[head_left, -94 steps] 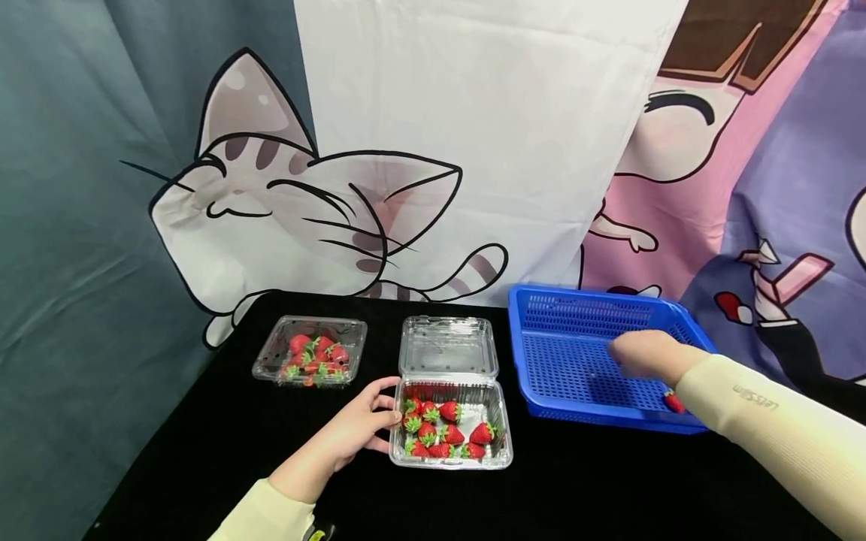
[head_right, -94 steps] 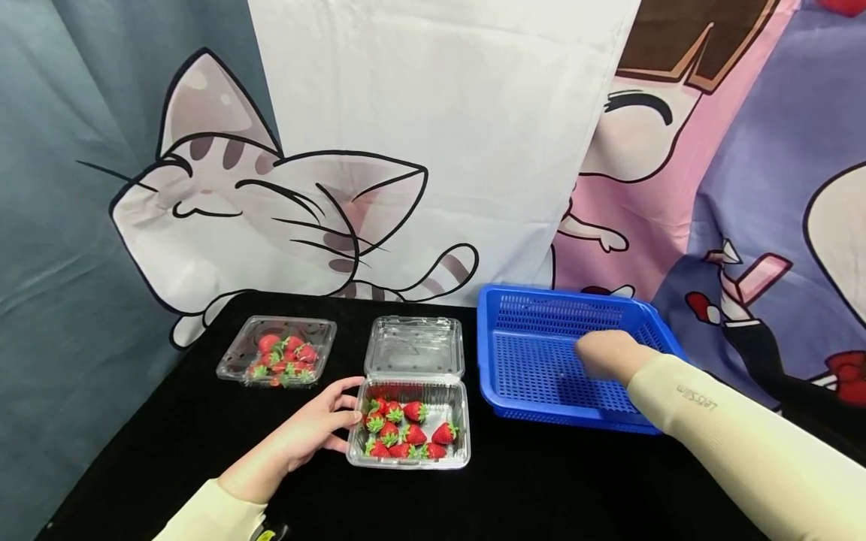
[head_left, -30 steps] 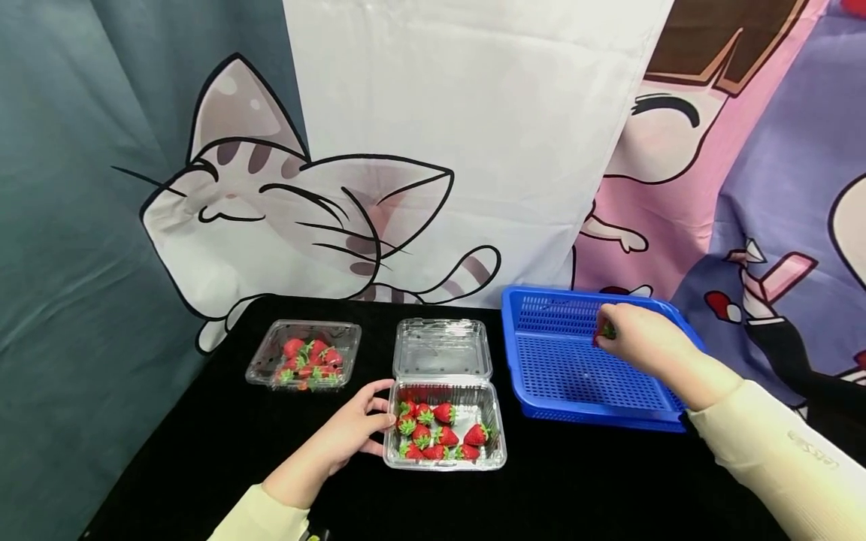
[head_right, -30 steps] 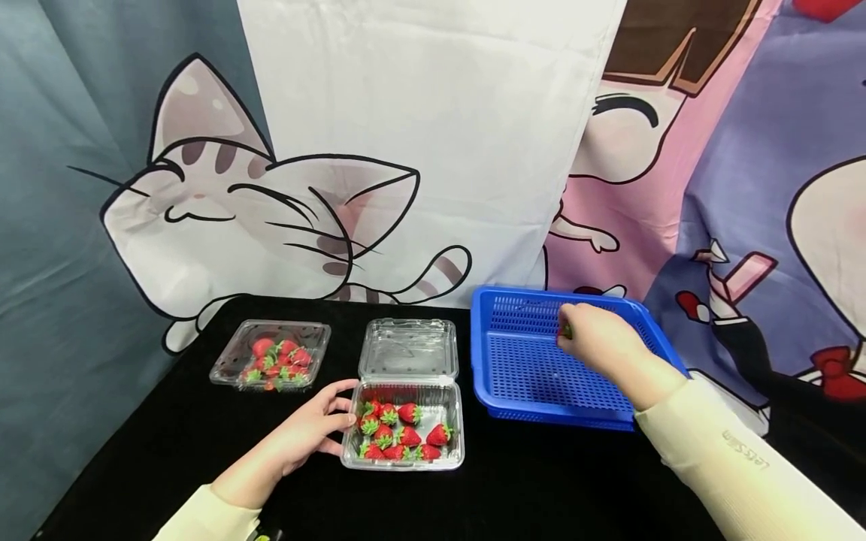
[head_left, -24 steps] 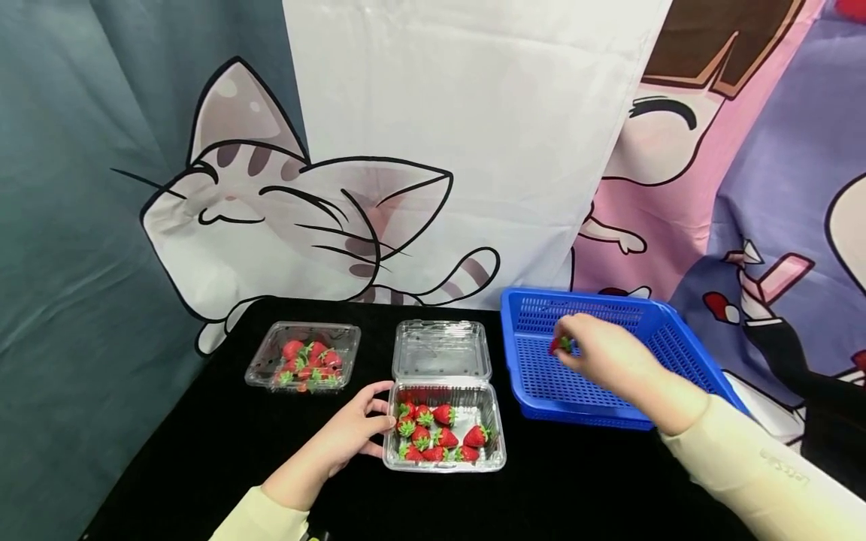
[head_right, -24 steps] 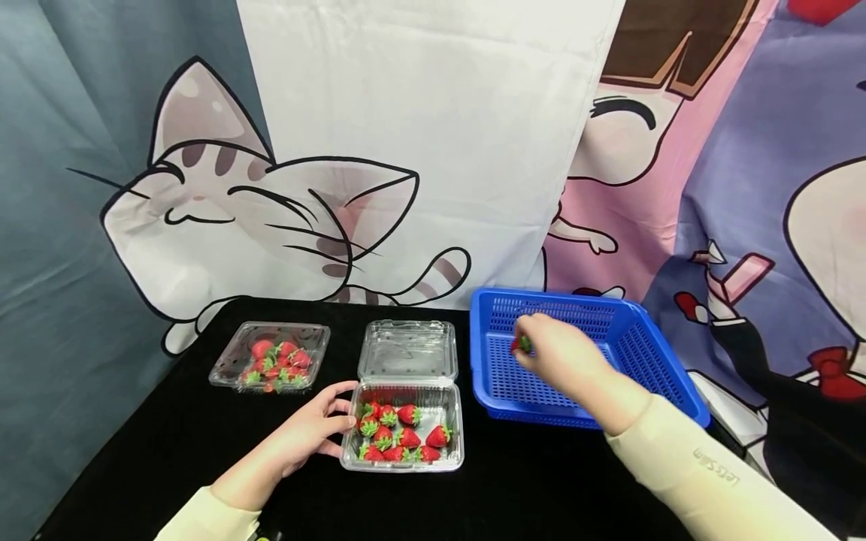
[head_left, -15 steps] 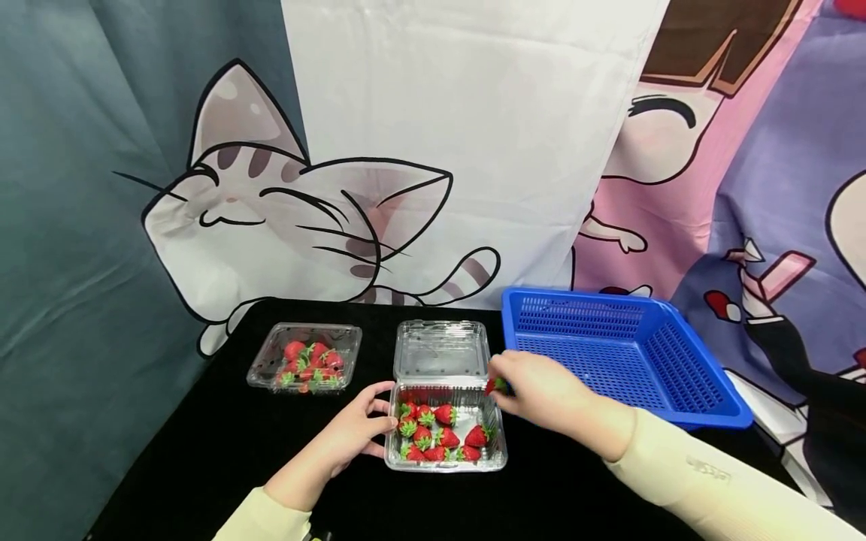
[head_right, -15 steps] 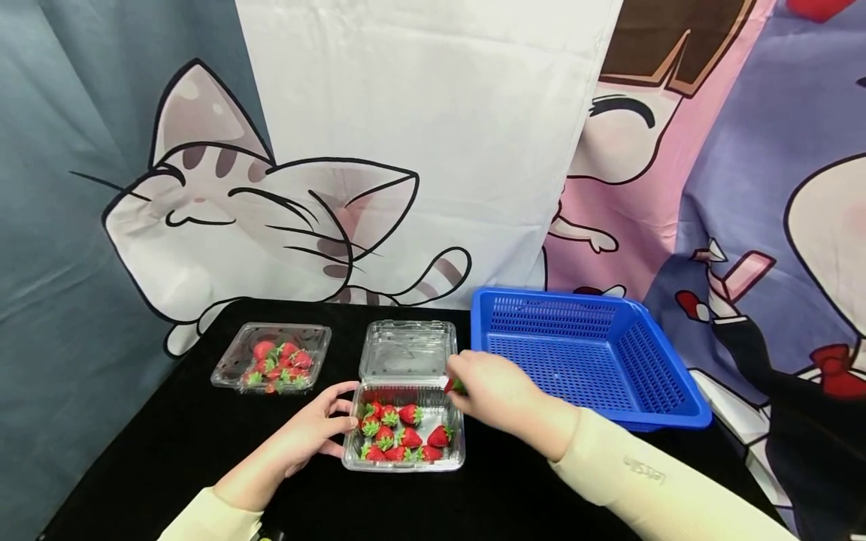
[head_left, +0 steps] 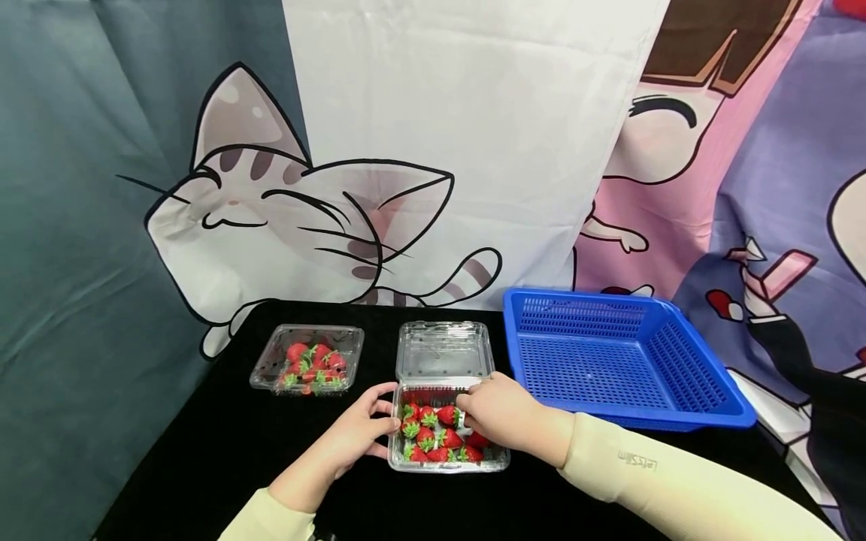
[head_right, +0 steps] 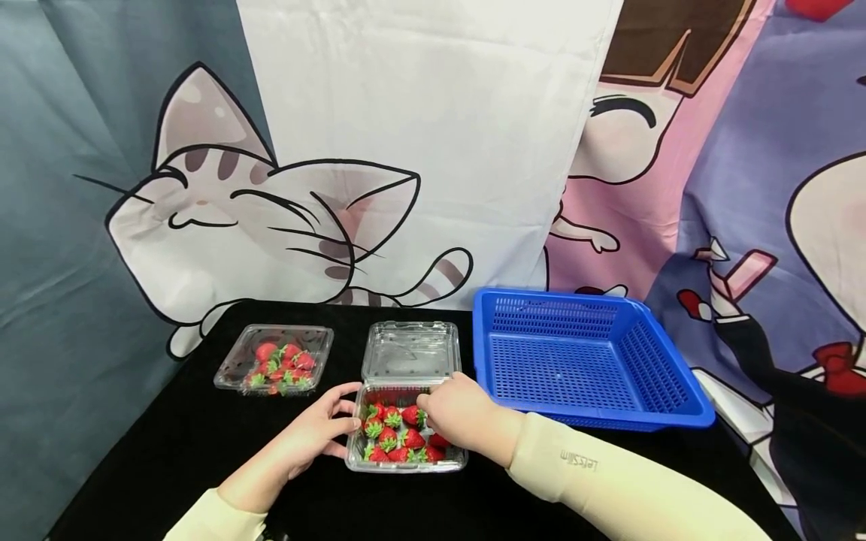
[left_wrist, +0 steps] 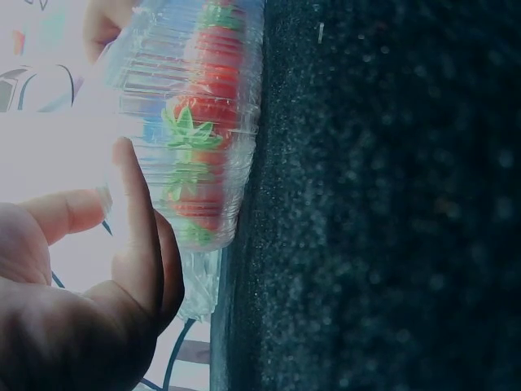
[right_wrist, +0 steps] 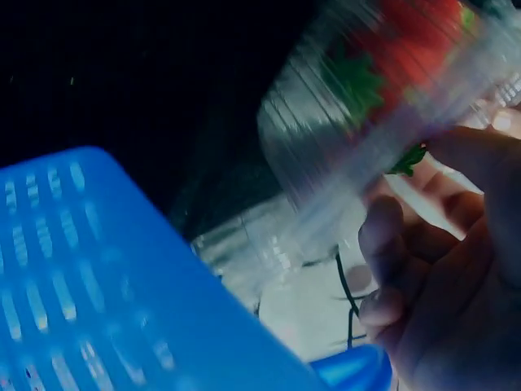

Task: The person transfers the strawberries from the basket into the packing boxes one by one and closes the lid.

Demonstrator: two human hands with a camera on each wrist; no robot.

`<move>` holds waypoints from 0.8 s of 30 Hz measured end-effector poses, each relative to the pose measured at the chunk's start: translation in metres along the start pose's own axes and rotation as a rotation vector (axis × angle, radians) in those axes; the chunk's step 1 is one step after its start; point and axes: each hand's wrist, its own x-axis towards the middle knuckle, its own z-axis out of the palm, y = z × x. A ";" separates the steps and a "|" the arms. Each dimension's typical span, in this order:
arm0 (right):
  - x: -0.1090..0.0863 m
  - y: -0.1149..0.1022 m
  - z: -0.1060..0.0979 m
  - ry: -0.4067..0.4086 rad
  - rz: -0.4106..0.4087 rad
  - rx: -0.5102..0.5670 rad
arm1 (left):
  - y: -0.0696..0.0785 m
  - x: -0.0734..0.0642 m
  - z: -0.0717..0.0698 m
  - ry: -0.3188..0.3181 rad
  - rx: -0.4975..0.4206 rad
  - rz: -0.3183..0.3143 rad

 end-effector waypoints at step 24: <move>0.006 -0.004 0.003 -0.066 0.272 0.182 | 0.003 -0.002 0.001 0.017 0.015 0.003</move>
